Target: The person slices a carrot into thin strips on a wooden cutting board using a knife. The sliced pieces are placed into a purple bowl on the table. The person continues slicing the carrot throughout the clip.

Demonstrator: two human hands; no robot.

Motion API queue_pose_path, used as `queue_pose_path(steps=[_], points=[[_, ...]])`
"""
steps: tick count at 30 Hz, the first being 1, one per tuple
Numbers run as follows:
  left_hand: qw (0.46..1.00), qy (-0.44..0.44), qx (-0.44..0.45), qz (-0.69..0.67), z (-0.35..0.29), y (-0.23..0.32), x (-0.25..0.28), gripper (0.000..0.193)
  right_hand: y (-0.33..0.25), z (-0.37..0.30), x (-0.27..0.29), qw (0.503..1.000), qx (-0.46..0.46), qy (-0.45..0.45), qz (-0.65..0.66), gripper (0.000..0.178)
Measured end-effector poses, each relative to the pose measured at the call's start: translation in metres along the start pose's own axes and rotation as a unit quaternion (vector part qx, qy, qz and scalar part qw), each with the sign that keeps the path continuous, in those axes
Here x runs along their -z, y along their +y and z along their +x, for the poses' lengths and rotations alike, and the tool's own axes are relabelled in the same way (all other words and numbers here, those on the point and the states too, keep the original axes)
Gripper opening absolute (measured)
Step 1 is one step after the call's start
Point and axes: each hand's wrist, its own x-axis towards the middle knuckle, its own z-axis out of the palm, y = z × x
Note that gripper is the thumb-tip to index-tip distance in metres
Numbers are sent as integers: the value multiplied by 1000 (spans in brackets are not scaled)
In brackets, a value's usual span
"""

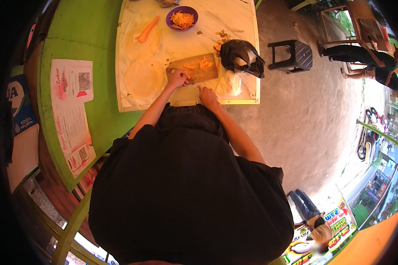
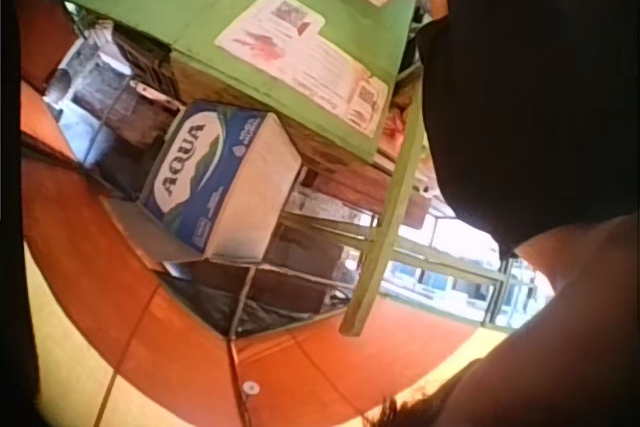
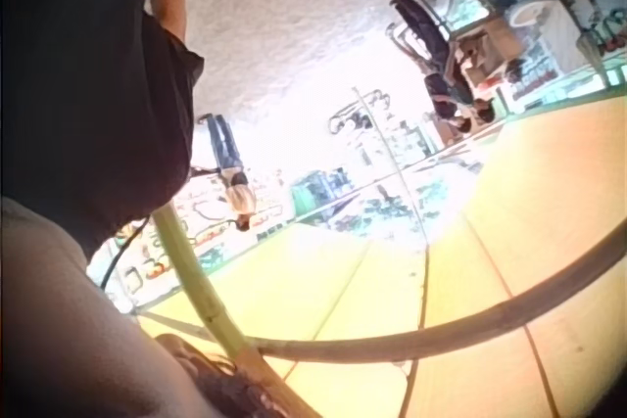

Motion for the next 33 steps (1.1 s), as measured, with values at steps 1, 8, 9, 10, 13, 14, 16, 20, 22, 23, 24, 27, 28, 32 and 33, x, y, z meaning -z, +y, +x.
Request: queue_pose_path(steps=[1, 8, 9, 10, 13, 14, 16, 20, 22, 23, 24, 27, 28, 32, 33], points=[[1000, -6, -1, 2, 2, 1, 0, 29, 3, -1, -8, 1000, 4, 18, -10, 24], [1000, -1, 6, -6, 6, -6, 0, 29, 1, -3, -4, 994, 19, 68, -80, 27], [1000, 1, 9, -12, 6, -6, -1, 29, -1, -3, 1, 995, 7, 64, -78, 29], [1000, 5, 13, -20, 6, -3, -1, 29, -5, -2, 14, 995, -26, 57, -73, 31], [999, -9, 23, -26, 4, -6, 0, 29, -20, -6, 43, 993, -108, 24, -29, 40], [1000, -10, 22, -19, 3, -6, 2, 29, -16, -8, 51, 992, -123, 11, 0, 43], [1000, -14, 18, -4, 2, -3, 4, 29, -12, -12, 60, 988, -144, -8, 54, 47], [999, -25, 24, -18, -1, 5, 6, 30, -5, -18, 66, 978, -162, -31, 124, 49], [999, -33, 24, -24, -2, 5, 8, 30, -5, -21, 68, 973, -173, -37, 150, 50], [999, -32, 26, -24, -2, 4, 9, 30, -7, -23, 71, 969, -180, -35, 167, 50], [999, -30, 27, -25, -2, 3, 9, 30, -9, -23, 74, 964, -187, -34, 184, 51], [999, -33, 29, -22, -4, 7, 10, 31, -11, -25, 79, 955, -210, -30, 206, 54], [999, -33, 30, -20, -4, 7, 10, 31, -10, -26, 78, 956, -205, -24, 211, 53], [999, -34, 23, -29, -4, 6, 10, 31, -7, -27, 68, 959, -177, 4, 223, 50], [999, -34, 24, -31, -4, 6, 10, 31, -5, -27, 65, 960, -168, 11, 225, 50]])
